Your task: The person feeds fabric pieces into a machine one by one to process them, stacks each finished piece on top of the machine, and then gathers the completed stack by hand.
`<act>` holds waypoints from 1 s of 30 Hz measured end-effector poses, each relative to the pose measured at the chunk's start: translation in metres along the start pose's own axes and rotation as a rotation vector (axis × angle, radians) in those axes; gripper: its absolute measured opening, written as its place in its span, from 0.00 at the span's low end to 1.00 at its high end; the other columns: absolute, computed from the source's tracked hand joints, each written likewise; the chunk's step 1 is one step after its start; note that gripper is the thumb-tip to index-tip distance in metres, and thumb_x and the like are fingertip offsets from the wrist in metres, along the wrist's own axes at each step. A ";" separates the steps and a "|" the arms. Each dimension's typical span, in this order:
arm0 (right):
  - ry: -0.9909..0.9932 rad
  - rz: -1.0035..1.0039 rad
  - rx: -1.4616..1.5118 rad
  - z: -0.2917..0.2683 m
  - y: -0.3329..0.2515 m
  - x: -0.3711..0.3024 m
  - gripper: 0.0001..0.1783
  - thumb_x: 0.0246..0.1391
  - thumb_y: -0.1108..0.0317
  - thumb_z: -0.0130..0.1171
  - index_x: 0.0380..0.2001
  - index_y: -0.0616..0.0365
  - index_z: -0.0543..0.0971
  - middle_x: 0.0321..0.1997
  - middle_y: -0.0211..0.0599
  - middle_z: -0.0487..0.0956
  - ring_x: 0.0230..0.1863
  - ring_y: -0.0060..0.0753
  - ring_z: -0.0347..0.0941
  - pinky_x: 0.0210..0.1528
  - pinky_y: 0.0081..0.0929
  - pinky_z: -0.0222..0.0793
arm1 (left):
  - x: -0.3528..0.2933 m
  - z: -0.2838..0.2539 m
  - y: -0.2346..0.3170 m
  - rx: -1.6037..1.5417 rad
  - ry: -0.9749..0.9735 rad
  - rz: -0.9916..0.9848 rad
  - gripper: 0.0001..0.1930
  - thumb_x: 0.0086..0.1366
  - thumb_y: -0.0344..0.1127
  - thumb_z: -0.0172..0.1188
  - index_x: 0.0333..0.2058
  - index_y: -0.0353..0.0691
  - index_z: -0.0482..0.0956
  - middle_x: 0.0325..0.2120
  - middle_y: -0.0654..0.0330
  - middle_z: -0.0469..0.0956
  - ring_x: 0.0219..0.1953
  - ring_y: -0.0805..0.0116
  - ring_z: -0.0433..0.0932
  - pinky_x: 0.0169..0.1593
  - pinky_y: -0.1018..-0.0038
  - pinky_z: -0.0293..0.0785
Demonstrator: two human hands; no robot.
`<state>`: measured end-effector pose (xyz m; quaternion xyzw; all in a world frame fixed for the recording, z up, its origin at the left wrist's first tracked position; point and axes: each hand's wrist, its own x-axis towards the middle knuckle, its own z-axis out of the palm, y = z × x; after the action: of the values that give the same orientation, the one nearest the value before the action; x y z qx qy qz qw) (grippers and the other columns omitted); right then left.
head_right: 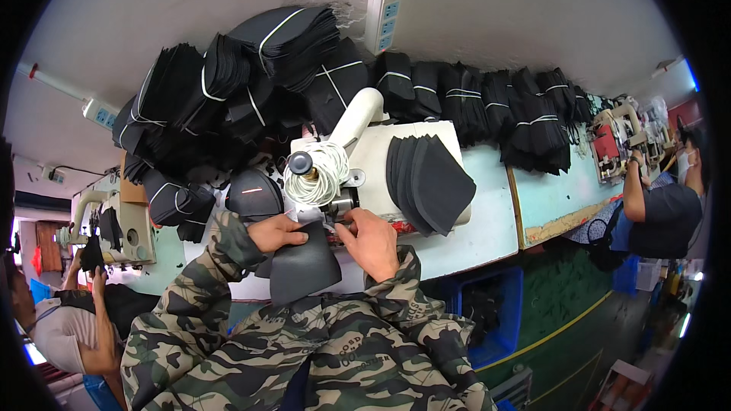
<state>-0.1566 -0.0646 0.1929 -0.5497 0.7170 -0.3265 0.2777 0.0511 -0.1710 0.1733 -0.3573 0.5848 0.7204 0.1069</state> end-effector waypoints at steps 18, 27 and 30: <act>-0.003 -0.307 -0.267 -0.012 0.000 0.026 0.15 0.40 0.63 0.64 0.31 0.60 0.76 0.25 0.40 0.74 0.29 0.44 0.71 0.33 0.38 0.66 | 0.041 0.009 -0.008 -0.270 0.225 0.166 0.11 0.62 0.31 0.55 0.39 0.29 0.77 0.28 0.65 0.77 0.31 0.78 0.72 0.38 0.79 0.68; -0.081 -0.084 -0.139 -0.029 0.001 -0.013 0.10 0.44 0.68 0.60 0.29 0.63 0.76 0.26 0.48 0.74 0.31 0.53 0.72 0.33 0.39 0.66 | 0.028 -0.005 0.037 -0.198 0.109 -0.110 0.05 0.64 0.31 0.49 0.35 0.38 0.72 0.12 0.64 0.68 0.09 0.77 0.65 0.12 0.79 0.61; -0.091 -0.028 0.056 -0.044 0.008 -0.029 0.10 0.45 0.68 0.60 0.29 0.62 0.75 0.27 0.47 0.75 0.31 0.53 0.72 0.33 0.39 0.67 | 0.026 -0.008 0.038 -0.125 0.063 -0.018 0.07 0.65 0.32 0.47 0.34 0.38 0.73 0.11 0.65 0.67 0.09 0.77 0.65 0.13 0.79 0.61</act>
<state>-0.1877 -0.0279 0.2153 -0.5659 0.6864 -0.3251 0.3207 0.0138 -0.1962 0.1848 -0.3912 0.5383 0.7430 0.0723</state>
